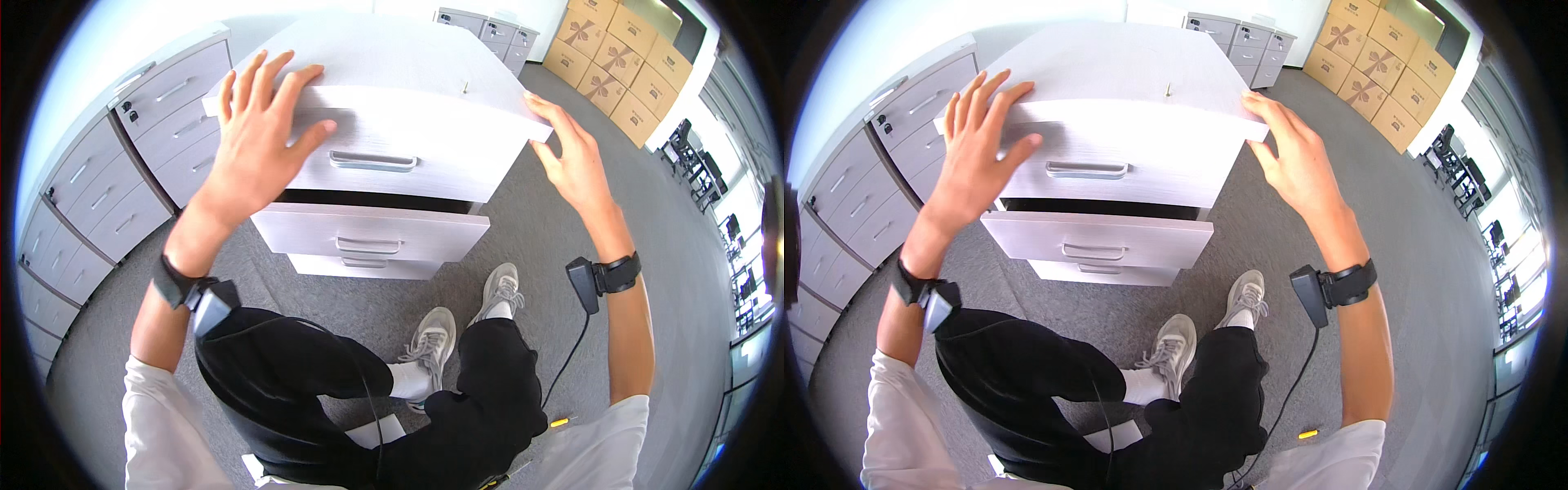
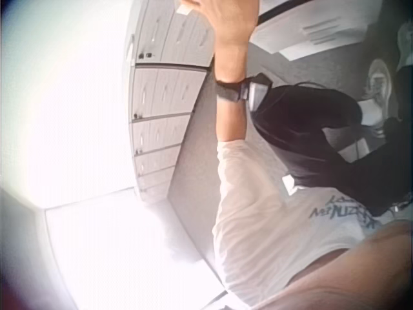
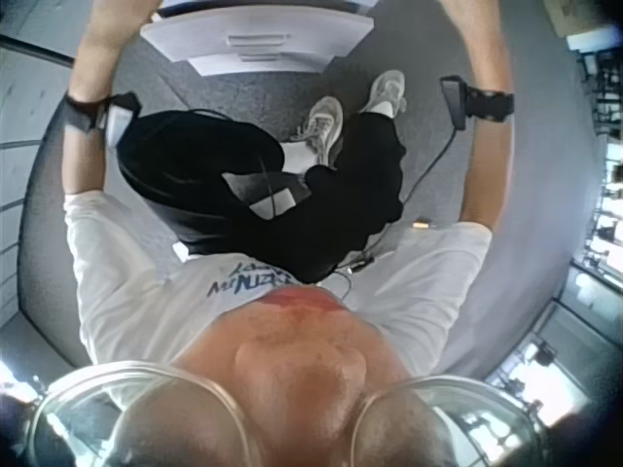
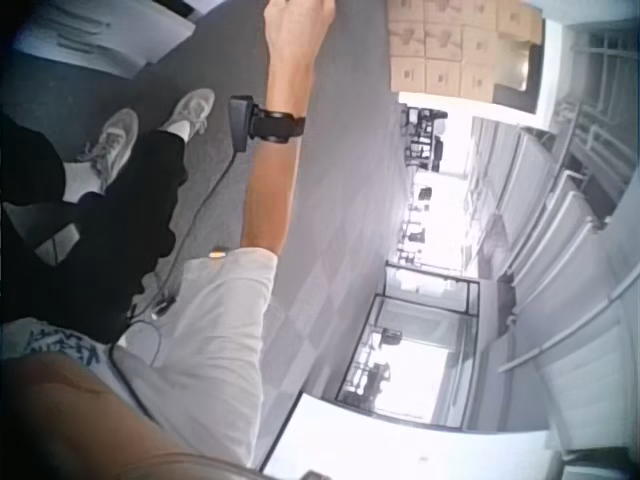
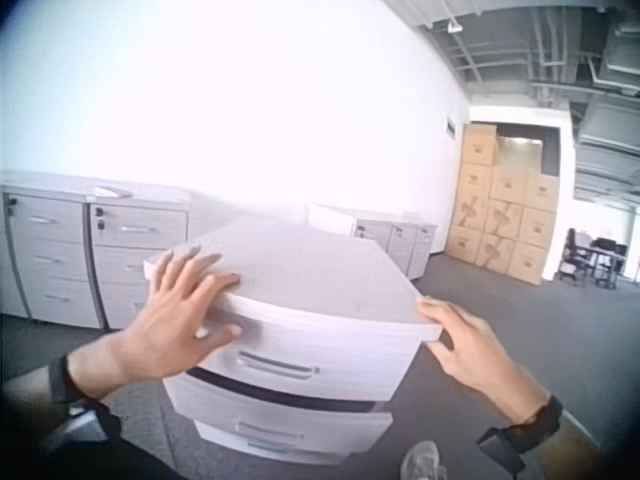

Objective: The person assembles a white drawer unit by inserting and tightening screws into the drawer front using a screwdriver. They work on multiple screw locations, repositioning the drawer and using both hands to align and secure the components.

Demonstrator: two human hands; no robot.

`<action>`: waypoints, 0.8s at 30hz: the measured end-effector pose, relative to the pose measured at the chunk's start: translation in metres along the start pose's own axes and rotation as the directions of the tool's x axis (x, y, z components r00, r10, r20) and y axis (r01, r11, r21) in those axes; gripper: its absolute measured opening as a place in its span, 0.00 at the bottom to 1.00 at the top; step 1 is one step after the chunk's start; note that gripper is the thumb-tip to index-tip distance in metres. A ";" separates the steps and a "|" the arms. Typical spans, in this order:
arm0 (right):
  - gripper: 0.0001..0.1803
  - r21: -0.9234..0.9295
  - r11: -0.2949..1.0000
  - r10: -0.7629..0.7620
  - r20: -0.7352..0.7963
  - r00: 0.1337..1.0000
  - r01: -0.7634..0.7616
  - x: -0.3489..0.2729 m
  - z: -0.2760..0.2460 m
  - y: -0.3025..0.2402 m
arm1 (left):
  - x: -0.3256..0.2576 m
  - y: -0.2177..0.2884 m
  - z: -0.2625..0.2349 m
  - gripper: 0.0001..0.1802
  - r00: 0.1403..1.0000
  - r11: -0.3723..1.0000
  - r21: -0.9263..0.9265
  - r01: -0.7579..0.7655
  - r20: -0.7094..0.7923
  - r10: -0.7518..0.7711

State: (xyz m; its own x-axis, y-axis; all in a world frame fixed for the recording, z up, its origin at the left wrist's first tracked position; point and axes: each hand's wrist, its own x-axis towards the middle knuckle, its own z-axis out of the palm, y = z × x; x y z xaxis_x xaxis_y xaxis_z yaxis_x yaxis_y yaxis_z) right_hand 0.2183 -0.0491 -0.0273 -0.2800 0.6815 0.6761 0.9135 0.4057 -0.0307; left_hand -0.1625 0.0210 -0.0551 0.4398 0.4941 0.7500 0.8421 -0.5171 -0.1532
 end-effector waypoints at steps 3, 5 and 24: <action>0.25 -0.080 0.992 -0.104 -0.098 0.990 0.096 0.000 0.006 0.001 | 0.003 -0.002 0.006 0.37 0.997 1.000 -0.002 0.020 0.070 -0.020; 0.23 -0.096 0.989 -0.123 -0.098 0.987 0.114 -0.002 0.005 -0.003 | 0.007 -0.009 0.004 0.40 0.994 1.000 0.028 -0.014 0.106 0.011; 0.16 -0.225 0.934 -0.215 0.264 0.940 0.277 0.036 -0.047 -0.177 | -0.030 -0.041 0.020 0.43 0.968 0.906 -0.350 0.237 0.164 -0.190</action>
State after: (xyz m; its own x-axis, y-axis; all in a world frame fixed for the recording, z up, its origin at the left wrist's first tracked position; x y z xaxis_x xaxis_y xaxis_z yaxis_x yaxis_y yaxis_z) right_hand 0.0603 -0.1250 0.0371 -0.5378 0.7144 0.4477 0.8422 0.4310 0.3240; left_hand -0.2042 0.0420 -0.0842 0.3167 0.6914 0.6494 0.7584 -0.5957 0.2643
